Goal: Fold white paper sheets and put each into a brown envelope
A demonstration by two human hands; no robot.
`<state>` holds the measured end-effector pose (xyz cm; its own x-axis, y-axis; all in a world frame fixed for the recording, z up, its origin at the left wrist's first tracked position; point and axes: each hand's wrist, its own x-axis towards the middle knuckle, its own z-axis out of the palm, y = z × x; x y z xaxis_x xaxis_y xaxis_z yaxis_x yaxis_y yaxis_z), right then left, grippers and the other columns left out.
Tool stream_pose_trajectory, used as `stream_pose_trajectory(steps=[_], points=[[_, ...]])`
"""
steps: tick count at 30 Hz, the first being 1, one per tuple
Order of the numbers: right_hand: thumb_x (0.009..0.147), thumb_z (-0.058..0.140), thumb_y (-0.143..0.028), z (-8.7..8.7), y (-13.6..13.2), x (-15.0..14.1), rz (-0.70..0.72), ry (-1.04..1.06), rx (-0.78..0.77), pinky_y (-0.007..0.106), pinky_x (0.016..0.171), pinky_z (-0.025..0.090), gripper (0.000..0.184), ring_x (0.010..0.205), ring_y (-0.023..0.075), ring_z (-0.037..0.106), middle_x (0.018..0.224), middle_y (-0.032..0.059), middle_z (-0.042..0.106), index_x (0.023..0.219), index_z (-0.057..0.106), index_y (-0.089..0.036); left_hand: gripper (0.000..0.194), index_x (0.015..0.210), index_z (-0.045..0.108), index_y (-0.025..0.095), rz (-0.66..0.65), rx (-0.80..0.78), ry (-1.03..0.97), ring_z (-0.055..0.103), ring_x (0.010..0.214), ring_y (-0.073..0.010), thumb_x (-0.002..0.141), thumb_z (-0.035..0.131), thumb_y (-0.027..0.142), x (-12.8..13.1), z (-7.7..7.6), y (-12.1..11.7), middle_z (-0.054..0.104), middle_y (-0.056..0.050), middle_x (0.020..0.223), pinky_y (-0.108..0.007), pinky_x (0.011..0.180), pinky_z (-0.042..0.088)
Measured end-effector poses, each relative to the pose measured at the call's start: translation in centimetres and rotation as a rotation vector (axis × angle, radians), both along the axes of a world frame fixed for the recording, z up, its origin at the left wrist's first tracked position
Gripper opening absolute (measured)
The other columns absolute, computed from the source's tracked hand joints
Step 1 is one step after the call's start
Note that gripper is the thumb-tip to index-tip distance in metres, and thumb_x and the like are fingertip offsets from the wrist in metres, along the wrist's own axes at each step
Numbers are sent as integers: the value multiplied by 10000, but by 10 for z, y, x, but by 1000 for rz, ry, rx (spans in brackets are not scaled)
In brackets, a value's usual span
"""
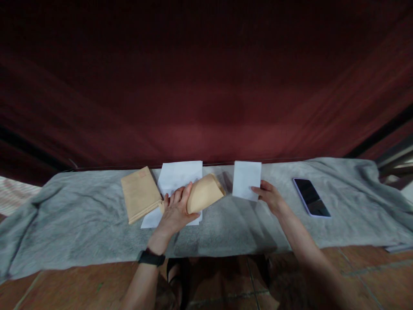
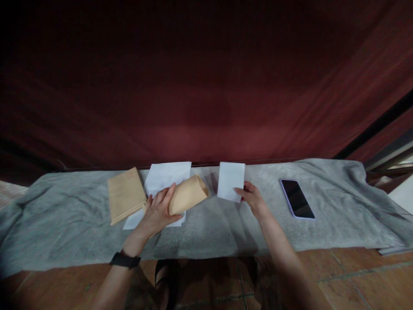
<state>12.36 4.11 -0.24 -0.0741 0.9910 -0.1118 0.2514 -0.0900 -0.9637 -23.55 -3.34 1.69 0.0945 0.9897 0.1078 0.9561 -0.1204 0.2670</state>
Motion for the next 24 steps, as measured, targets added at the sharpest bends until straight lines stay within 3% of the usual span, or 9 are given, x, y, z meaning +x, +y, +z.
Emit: stream_pose_trajectory(steps=[2, 5, 11, 18, 24], points=[[716, 726, -524, 4, -3, -9, -129, 243, -10, 324, 700, 527, 410, 827, 213, 687, 979, 57, 759, 982, 680, -215, 1072, 1611, 77, 305, -32, 2, 2, 403, 1401, -342, 772, 741, 374, 7, 0, 0, 441, -123, 1483, -644, 1198, 135], [613, 854, -443, 7, -11, -32, -283, 540, -39, 336, 726, 552, 439, 806, 203, 687, 954, 42, 765, 958, 695, -223, 1084, 1613, 73, 302, -62, 21, 13, 404, 1402, -345, 766, 748, 366, 16, -3, 0, 435, -126, 1493, -641, 1200, 139], [574, 880, -438, 1, -18, -62, -284, 559, -47, 324, 652, 559, 430, 753, 201, 674, 894, 42, 764, 904, 716, -217, 1112, 1616, 64, 299, -102, 99, 37, 394, 1411, -349, 752, 760, 366, 27, -10, 2, 423, -130, 1504, -632, 1207, 147], [524, 898, -408, -8, -15, -63, -298, 522, -71, 329, 595, 559, 417, 681, 202, 658, 776, 32, 744, 826, 701, -198, 1109, 1615, 38, 293, -65, 138, 53, 415, 1394, -345, 765, 750, 340, 30, -5, 2, 458, -136, 1462, -641, 1202, 155], [562, 873, -417, -7, -14, -62, -295, 536, -54, 340, 638, 559, 401, 726, 212, 674, 833, 42, 753, 859, 696, -215, 1089, 1609, 95, 285, -162, 101, 57, 406, 1402, -354, 737, 746, 335, 31, -8, 0, 448, -149, 1462, -630, 1204, 159]])
